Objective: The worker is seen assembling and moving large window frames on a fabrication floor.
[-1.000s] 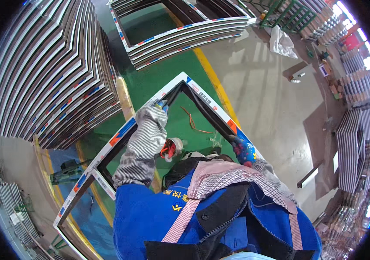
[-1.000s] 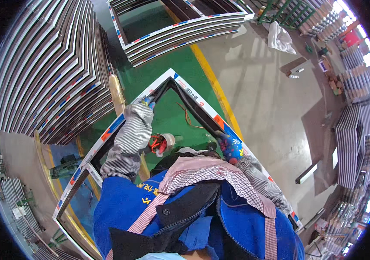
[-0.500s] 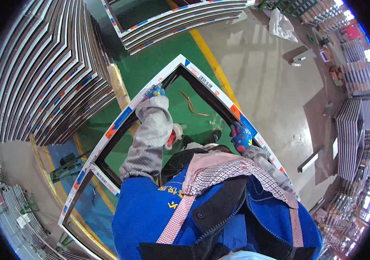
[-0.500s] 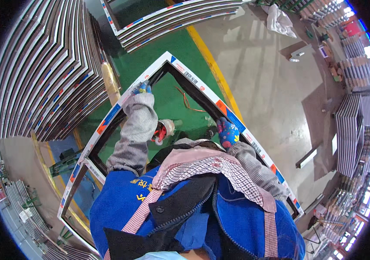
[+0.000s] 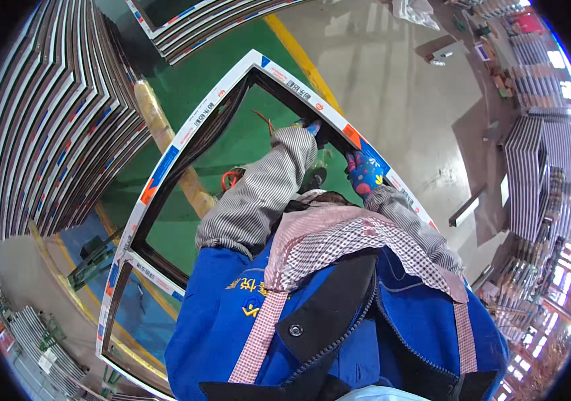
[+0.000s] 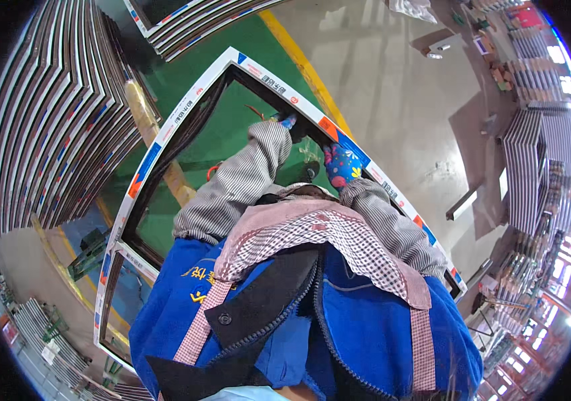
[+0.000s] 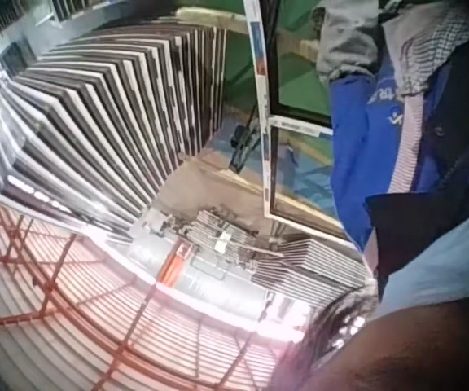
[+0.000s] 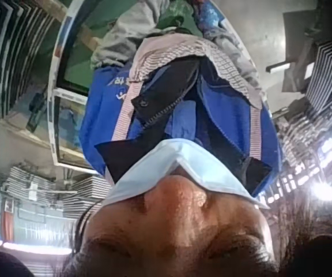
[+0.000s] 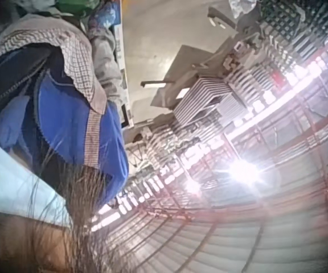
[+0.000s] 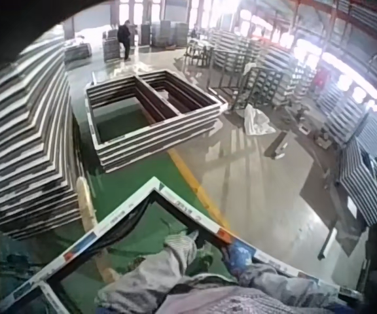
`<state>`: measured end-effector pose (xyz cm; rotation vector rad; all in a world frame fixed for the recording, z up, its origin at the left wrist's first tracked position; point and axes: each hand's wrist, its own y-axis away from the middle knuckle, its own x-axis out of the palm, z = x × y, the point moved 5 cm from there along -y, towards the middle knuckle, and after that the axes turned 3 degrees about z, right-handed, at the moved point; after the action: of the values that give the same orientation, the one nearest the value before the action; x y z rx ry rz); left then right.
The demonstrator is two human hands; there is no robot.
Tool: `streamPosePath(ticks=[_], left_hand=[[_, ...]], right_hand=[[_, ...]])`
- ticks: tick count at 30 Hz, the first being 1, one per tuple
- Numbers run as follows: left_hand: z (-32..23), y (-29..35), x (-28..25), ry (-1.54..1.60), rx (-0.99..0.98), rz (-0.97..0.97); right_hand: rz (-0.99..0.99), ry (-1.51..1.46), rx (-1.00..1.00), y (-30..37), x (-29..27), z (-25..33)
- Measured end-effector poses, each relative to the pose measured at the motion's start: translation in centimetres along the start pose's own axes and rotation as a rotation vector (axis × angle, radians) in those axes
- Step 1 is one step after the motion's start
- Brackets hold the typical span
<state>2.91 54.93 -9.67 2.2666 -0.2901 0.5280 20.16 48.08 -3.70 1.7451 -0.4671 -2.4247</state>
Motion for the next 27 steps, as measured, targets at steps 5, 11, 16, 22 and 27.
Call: streamPosePath(ticks=[5, 11, 16, 22, 27], left_hand=[[-0.7, 0.2, -0.1, -0.798, 0.265, -0.204], [-2.3, 1.4, 1.1, -1.113, 0.364, -0.157], [0.5, -1.2, -0.4, -0.214, 0.09, -0.063], [1.7, -2.9, -0.2, -0.052, -0.052, -0.02], [0.2, -2.7, 0.2, -0.221, 0.04, 0.093]], right_hand=[[-0.013, 0.056, -0.051, -0.1, -0.3, 0.3], [0.032, 0.191, -0.095, 1.8, -2.9, 2.2], [-0.339, 0.277, -0.371, 2.9, -6.5, 6.2], [-0.298, 0.303, -0.286, -4.1, -3.8, 7.4], [-0.009, 0.237, -0.253, -6.5, -4.1, 7.8]])
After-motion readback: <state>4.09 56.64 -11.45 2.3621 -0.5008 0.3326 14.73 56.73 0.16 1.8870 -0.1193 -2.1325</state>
